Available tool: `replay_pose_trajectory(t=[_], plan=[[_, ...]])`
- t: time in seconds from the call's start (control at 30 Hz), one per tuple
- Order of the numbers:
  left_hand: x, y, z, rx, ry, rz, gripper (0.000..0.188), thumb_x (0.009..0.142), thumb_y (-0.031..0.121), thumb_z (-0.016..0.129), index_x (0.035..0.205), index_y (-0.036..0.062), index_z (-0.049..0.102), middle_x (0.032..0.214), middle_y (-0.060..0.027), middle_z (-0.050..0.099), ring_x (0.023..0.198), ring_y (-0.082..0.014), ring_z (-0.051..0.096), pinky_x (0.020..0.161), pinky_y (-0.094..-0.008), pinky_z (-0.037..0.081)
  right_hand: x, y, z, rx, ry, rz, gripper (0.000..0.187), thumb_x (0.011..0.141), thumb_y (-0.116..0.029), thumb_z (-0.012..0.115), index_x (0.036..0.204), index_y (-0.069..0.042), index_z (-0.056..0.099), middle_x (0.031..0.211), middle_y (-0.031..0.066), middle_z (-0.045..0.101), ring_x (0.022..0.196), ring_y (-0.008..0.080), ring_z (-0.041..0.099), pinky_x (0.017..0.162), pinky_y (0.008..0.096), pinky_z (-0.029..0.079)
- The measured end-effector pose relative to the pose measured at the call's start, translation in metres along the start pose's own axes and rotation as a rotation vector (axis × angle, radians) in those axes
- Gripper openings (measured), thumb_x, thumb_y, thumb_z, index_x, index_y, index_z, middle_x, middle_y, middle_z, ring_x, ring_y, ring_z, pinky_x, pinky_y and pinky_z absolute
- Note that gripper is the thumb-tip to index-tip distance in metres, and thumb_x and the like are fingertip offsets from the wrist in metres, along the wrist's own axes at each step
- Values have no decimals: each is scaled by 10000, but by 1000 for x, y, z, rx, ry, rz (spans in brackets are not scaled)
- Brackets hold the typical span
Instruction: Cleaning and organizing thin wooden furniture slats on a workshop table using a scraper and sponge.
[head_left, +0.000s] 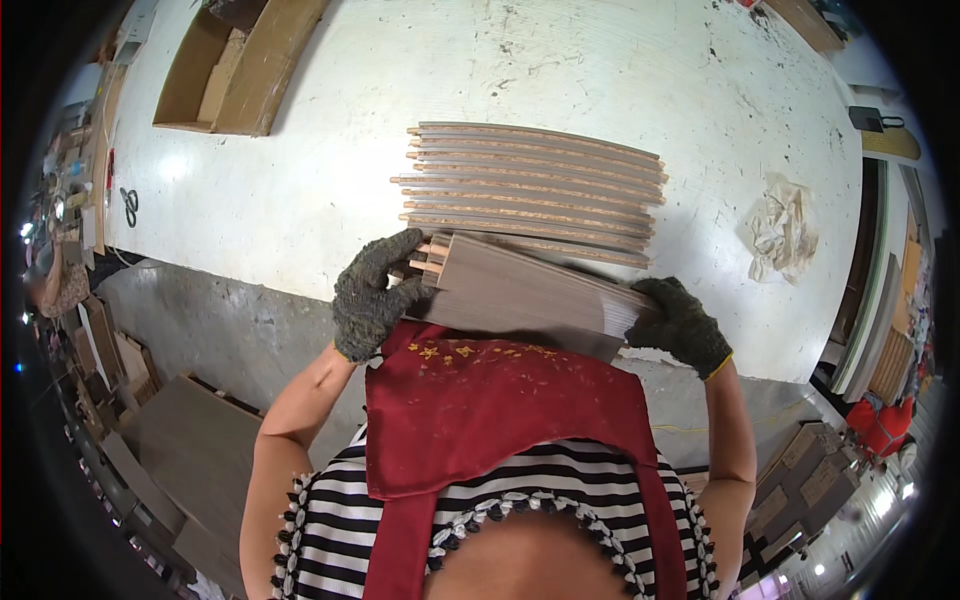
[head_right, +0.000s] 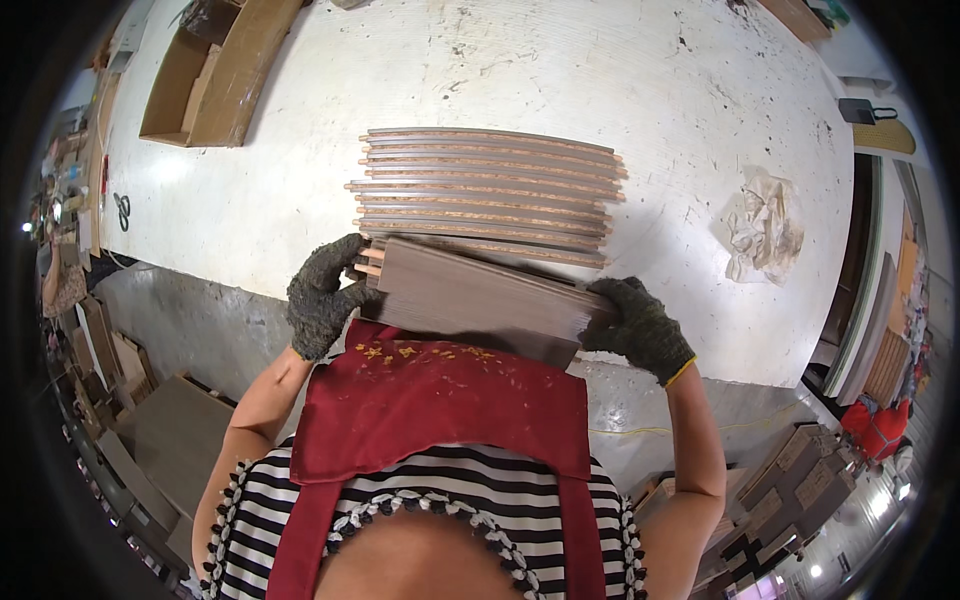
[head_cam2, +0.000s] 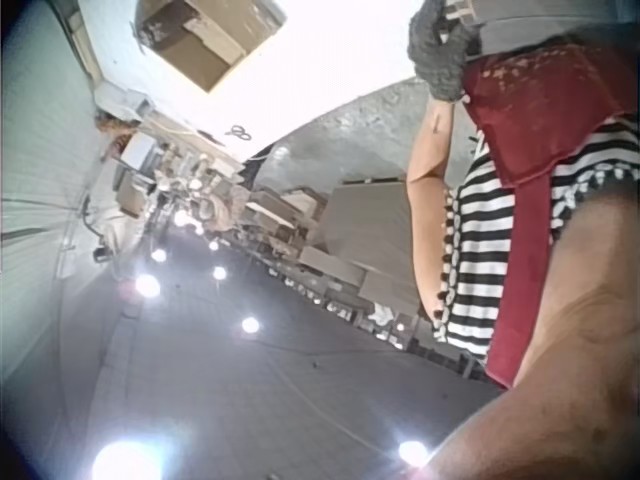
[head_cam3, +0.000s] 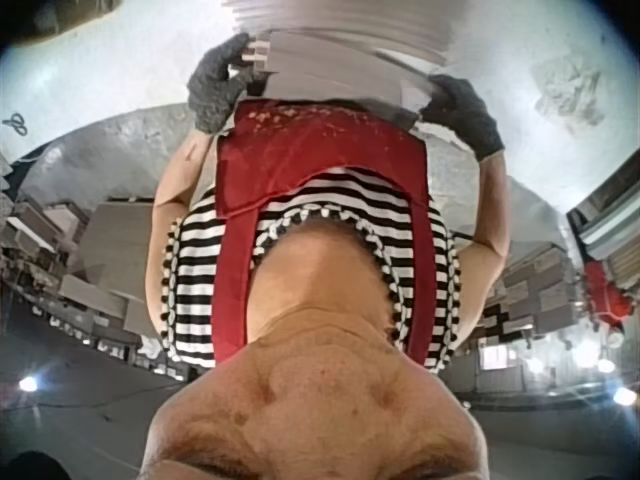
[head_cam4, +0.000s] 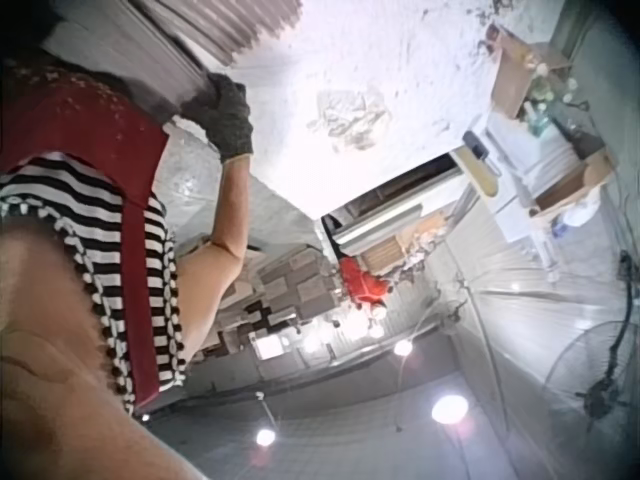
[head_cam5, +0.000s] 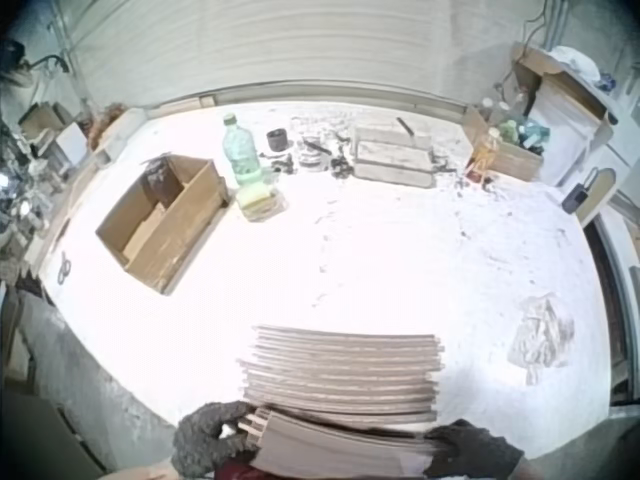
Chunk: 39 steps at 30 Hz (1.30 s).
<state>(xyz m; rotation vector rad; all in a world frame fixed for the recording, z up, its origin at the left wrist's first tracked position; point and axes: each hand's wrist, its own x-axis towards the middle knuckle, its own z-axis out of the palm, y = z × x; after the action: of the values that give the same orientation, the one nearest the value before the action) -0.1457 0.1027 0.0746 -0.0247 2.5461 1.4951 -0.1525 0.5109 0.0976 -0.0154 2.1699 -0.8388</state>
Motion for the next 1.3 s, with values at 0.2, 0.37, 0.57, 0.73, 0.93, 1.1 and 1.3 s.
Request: replay_pose_trajectory(t=[0.2,0.37,0.57,0.73,0.93,1.1,1.3], plan=[[-4,2,-5,88,-45,-57,662,691,43,826,1298,35,563,1217,-101,611,1094,-194,583,947,-325,480,1,8,9,-218,184,-302,680,607,-224,884,1197,-61,586,1105,133,602,1031,295,601,881,393,499],[5,-6,-14,-303,9,20,731,721,-36,780,1377,16,463,1355,-113,531,1212,-217,528,1025,-355,442,-4,-20,-7,-52,158,-321,624,655,-298,853,1193,-123,591,1058,118,630,976,319,620,869,421,510],[78,14,-29,-170,127,283,713,798,17,734,1426,34,398,1426,-122,457,1249,-216,487,1060,-374,417,42,-52,-78,-116,322,-568,590,684,-290,834,1199,-131,593,1044,120,619,959,295,619,858,398,516],[157,7,-25,-167,265,470,746,769,17,753,1422,71,399,1413,-111,446,1251,-240,484,1058,-390,437,114,-70,-109,-522,555,-518,539,709,-236,783,1207,-151,596,1077,89,617,1045,299,569,916,412,474],[204,-34,-17,202,154,394,648,713,-109,681,1313,97,550,1269,-77,601,1145,-215,576,973,-347,481,175,-60,-106,-480,541,-444,585,680,-210,796,1229,-155,603,1174,107,603,1078,307,565,972,400,452],[199,-52,-11,-323,-82,204,472,835,-88,597,1286,47,567,1260,-96,601,1196,-221,552,996,-339,480,173,-48,-105,-369,454,-427,551,739,-290,778,1248,-176,602,1203,93,607,1165,296,529,1025,407,420],[189,-31,-27,-315,-150,36,435,894,26,552,1328,55,545,1279,-110,592,1152,-211,571,997,-346,476,159,-24,-105,-225,334,-328,501,854,-413,686,1287,-175,599,1299,105,585,1264,319,471,1071,423,377]])
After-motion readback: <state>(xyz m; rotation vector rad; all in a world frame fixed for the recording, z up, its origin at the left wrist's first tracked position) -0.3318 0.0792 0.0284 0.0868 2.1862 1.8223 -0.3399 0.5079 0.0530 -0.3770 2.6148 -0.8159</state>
